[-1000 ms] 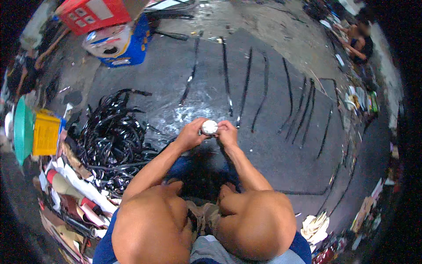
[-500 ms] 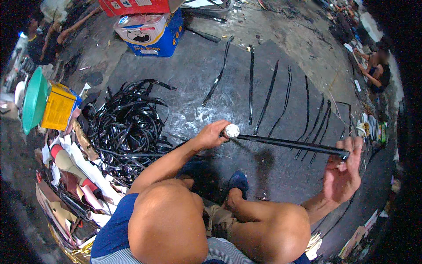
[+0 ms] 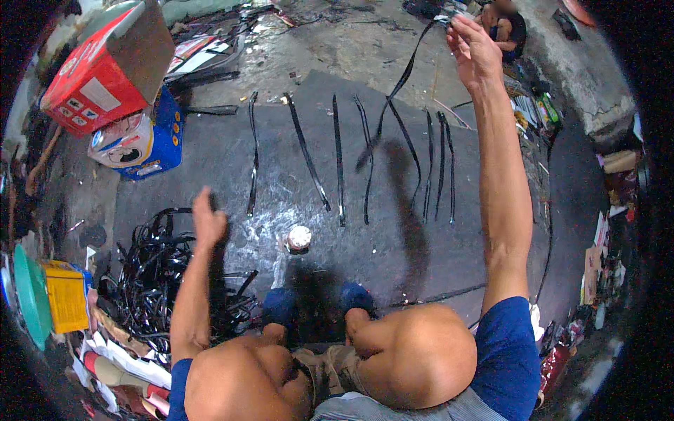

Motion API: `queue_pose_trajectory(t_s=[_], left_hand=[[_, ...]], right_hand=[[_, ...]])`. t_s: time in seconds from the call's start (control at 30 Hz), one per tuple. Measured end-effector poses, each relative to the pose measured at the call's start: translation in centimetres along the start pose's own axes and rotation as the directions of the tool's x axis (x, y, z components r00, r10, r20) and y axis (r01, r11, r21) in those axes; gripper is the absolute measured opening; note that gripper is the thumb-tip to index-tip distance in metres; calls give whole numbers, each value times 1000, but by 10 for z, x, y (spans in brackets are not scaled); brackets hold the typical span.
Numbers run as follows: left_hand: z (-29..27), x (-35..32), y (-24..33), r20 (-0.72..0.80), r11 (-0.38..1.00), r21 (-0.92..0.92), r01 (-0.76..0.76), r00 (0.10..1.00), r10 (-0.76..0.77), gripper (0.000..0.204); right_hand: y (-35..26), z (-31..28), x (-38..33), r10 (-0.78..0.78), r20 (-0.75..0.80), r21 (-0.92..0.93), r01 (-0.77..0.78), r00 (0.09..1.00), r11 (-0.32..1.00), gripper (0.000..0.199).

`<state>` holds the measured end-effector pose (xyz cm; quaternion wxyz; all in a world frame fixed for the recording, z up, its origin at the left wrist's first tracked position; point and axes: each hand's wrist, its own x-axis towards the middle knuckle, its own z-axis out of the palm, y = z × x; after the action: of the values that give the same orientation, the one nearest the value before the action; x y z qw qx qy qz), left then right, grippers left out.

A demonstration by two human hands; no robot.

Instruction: The person sits on the floor and uses a knife to strip the black outer sheath from a bundle of cables. After stripping several pieces, the person uses a small cylindrical object to rub or clean the stripped cable ends.

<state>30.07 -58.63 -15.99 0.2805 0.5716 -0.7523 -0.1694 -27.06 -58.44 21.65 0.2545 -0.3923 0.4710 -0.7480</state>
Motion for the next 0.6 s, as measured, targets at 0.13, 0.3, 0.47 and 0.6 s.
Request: queue_pose_trajectory(t_s=[0.13,0.3,0.47,0.6], left_hand=[[-53,9,-101,72,862,506,40,993,-89,69],[-63,18,-93,164,792,607,67,965,-207,41],[-69,16,-86,134,744,668,22,980,-150,21],[-82,6,-114,155,726,688,22,972,-176,21]], right_hand=[[19,-2,-52,-133,-253,-241,71,958,968,22],[138,-89,-162,-438,-287,-736,96,852,670,10],[232,-109,-307,-273,-417,-822,-231,867,521,12],[260,-97,-387,129,-551,-646,-519,825,560,26]])
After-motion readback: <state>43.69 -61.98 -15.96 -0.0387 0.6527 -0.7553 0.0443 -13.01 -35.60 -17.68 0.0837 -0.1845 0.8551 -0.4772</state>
